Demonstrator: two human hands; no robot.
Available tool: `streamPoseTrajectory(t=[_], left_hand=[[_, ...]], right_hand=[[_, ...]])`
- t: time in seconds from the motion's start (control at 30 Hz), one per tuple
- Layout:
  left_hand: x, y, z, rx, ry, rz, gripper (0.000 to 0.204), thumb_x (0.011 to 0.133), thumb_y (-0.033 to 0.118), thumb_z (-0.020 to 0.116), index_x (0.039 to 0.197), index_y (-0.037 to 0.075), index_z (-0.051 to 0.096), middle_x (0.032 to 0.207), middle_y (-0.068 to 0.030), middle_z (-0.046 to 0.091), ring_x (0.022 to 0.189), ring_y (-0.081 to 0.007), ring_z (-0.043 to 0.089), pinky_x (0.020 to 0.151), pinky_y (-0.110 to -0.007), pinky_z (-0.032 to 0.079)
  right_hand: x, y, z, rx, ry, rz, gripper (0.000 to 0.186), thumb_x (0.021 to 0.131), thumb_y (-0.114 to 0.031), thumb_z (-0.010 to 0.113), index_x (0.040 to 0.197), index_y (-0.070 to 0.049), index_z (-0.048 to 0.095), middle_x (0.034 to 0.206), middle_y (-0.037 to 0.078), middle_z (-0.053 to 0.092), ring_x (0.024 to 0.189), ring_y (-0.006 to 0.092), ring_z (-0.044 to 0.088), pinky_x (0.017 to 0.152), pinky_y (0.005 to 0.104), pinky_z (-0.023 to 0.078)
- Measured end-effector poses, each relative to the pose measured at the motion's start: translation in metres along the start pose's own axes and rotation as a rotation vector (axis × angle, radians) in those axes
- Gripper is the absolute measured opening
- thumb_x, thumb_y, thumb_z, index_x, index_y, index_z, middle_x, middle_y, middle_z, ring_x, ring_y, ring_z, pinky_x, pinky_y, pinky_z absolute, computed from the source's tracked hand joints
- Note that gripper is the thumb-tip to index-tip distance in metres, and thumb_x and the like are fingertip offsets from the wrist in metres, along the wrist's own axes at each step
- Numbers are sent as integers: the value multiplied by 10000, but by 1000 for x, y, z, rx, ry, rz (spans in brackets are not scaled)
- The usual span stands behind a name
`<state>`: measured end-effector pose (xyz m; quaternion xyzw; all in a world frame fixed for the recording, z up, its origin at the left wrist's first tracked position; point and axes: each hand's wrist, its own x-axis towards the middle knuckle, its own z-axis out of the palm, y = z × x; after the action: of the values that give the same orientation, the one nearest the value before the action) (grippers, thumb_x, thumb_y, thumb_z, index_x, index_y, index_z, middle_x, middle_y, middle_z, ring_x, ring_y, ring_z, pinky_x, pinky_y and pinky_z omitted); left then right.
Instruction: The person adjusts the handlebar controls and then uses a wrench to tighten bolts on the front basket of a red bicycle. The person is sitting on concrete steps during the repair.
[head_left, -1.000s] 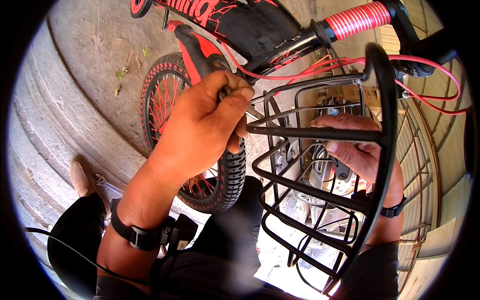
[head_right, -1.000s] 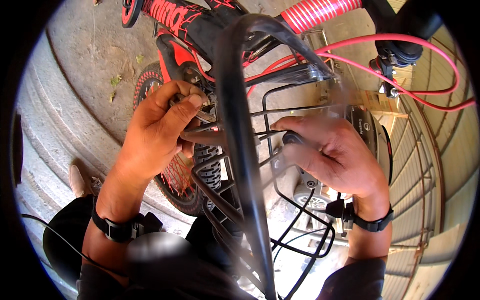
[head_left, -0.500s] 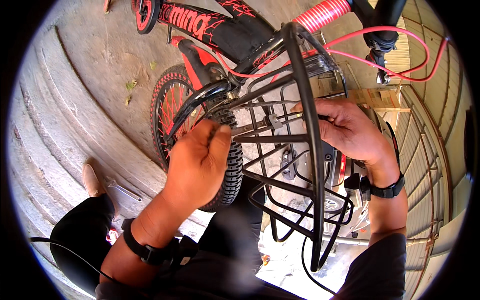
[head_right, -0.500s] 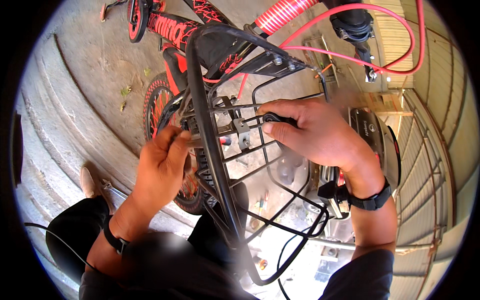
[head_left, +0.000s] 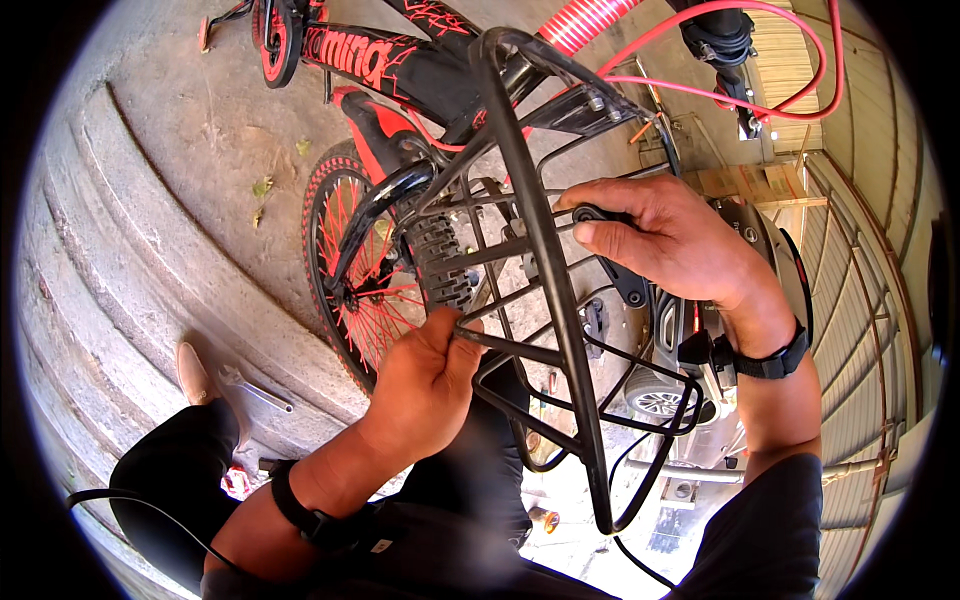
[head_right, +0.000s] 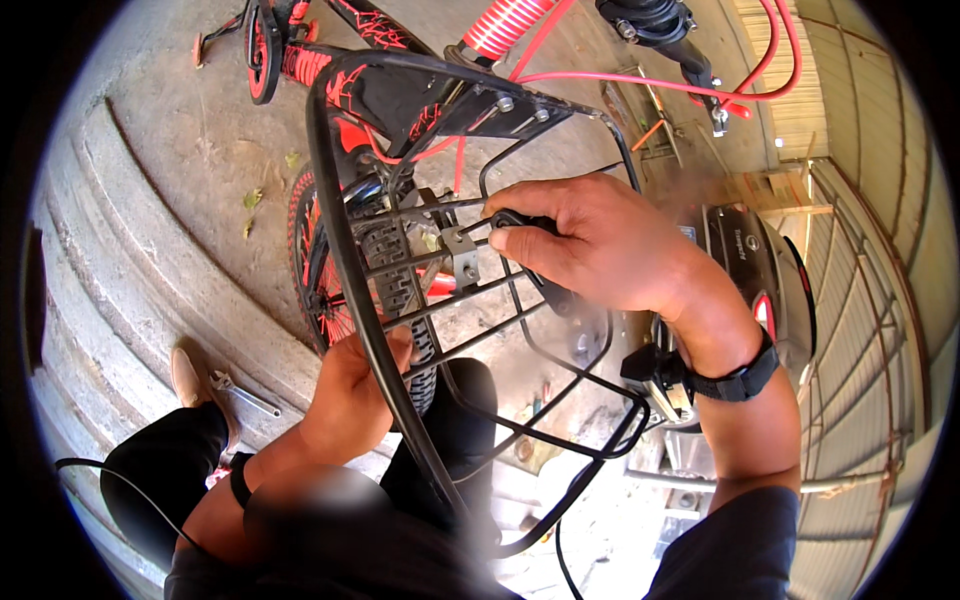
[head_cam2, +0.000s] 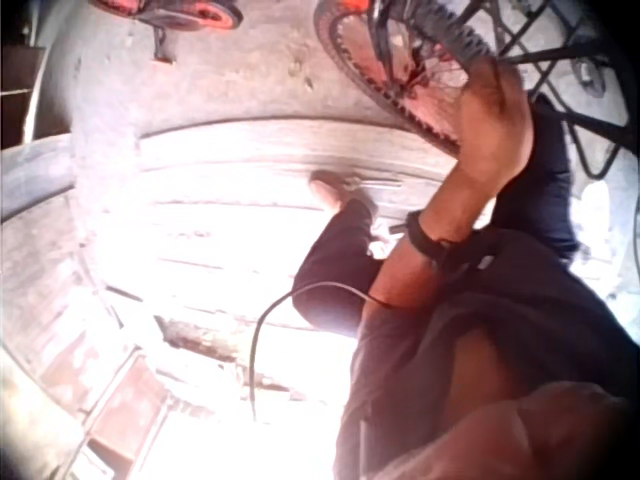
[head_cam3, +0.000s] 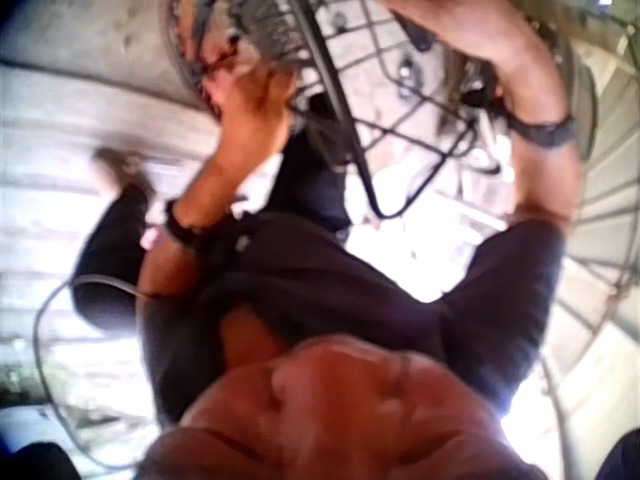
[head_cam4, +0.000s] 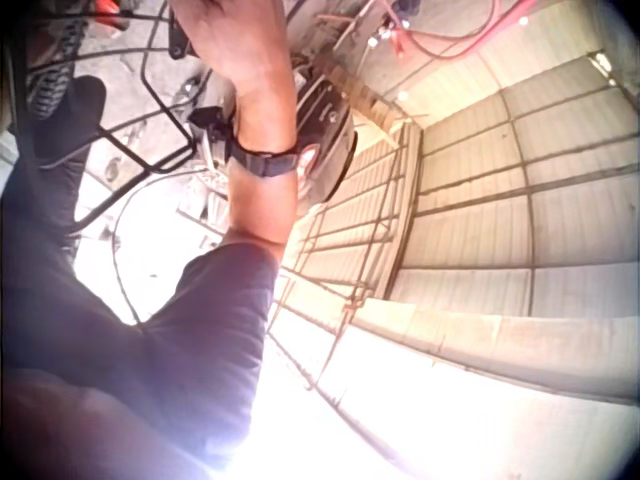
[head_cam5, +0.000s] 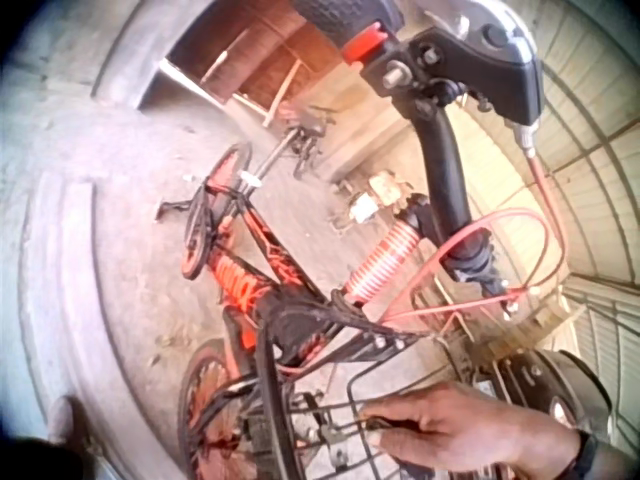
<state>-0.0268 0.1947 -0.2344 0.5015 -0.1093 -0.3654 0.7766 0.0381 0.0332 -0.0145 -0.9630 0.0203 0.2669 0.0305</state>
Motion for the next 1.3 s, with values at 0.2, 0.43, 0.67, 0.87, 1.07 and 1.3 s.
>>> streamPoseTrajectory(t=[0.2,0.43,0.67,0.87,1.07,1.3], left_hand=[[0,-21,22,39,-96,201,206,1031,216,441,903,65,498,601,7,447,491,-79,446,462,-243,368],[4,-8,18,-221,-135,-13,265,1035,274,440,941,46,536,610,-7,520,481,-64,467,430,-219,361],[6,-2,-18,-506,-134,-181,263,1011,158,447,1213,44,571,730,-34,616,490,-98,547,390,-230,380],[-22,14,-25,-383,95,-34,229,1028,192,423,1130,57,577,723,-53,652,488,-96,564,419,-203,379],[-82,25,-67,-342,134,86,100,965,87,529,1046,58,579,844,-96,645,651,-178,612,591,-285,473],[-147,29,-49,-331,-211,131,232,894,119,685,1087,14,612,703,-9,526,604,-98,482,558,-244,403]], right_hand=[[-1,-9,3,54,-12,-1,305,920,-296,609,1087,-43,643,743,171,630,669,320,613,625,375,474],[-4,0,5,-137,66,-169,324,915,-302,598,1095,-35,636,799,189,643,731,363,624,662,414,485],[-6,3,-7,-204,50,-137,383,899,-318,613,1173,-52,638,1030,197,672,947,363,641,821,394,500],[-38,19,-31,-86,182,-184,435,901,-301,621,1225,-12,600,1096,171,674,969,274,650,843,353,497],[-135,-2,-2,519,494,-261,671,831,-339,710,1353,13,477,1045,107,650,903,180,629,773,285,485],[-177,-35,84,644,292,-723,686,689,-203,852,1279,-35,542,1107,146,667,1012,328,654,877,401,501]])
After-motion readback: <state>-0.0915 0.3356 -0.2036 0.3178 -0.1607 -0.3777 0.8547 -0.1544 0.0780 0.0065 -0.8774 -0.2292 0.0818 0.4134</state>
